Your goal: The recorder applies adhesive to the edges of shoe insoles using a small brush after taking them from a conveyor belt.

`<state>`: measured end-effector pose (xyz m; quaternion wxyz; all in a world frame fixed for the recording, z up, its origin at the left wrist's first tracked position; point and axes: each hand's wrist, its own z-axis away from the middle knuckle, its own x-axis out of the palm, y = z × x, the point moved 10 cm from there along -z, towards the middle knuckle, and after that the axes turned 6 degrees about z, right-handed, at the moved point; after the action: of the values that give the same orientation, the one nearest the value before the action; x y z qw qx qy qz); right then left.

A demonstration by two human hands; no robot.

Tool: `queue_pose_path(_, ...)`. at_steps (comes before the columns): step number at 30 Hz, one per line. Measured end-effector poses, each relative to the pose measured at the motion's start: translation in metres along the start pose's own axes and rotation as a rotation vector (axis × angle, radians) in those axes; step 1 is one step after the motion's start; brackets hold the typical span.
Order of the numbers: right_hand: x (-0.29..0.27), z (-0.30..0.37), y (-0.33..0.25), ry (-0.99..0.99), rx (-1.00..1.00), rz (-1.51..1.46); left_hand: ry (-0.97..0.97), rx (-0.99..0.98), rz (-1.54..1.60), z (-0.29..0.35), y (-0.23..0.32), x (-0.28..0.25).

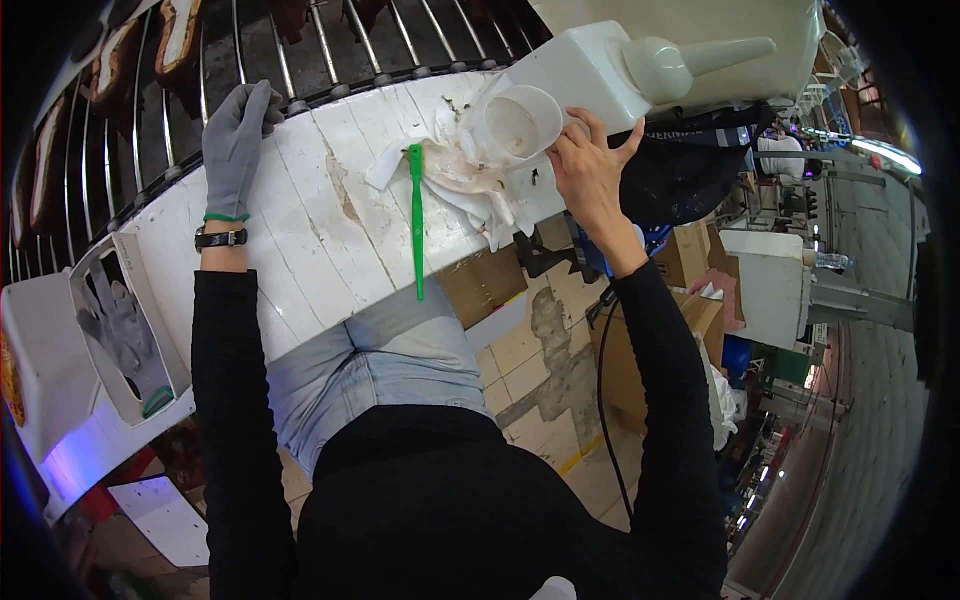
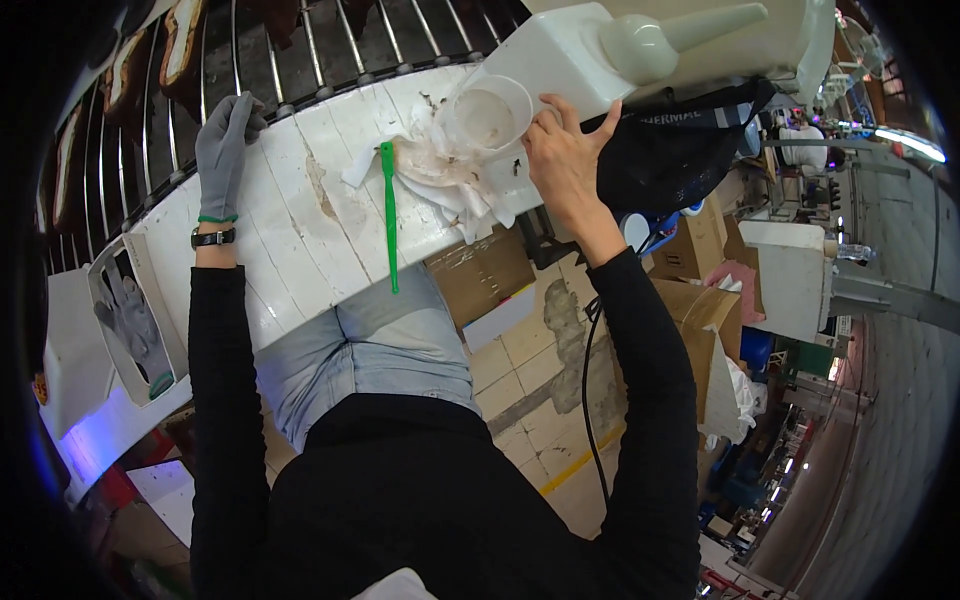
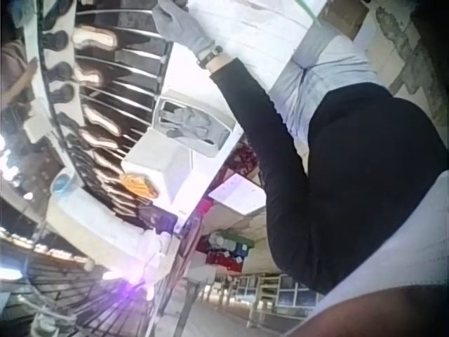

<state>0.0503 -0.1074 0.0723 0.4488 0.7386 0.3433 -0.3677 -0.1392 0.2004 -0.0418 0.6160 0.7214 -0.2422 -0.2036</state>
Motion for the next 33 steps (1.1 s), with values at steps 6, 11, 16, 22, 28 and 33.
queue_pose_path(6, 0.004, 0.003, 0.003, 0.047, -0.023, 0.084, 0.000, 0.015, -0.036, -0.003, 0.001, 0.003)
queue_pose_path(11, 0.007, -0.001, -0.006, 0.078, -0.031, 0.160, 0.014, -0.011, -0.021, -0.007, -0.001, -0.007)
queue_pose_path(16, 0.006, -0.001, 0.002, 0.077, -0.044, 0.280, 0.000, 0.078, -0.005, -0.012, 0.014, 0.001)
queue_pose_path(22, 0.024, 0.009, 0.000, 0.071, -0.112, 0.343, 0.005, 0.105, 0.097, -0.002, 0.016, 0.014)
queue_pose_path(28, -0.010, 0.004, 0.007, 0.163, -0.042, 0.245, -0.010, 0.031, 0.093, 0.001, 0.007, 0.008)
queue_pose_path(33, -0.008, 0.011, 0.008, 0.170, -0.049, 0.240, -0.029, 0.030, 0.072, 0.005, 0.010, 0.014)
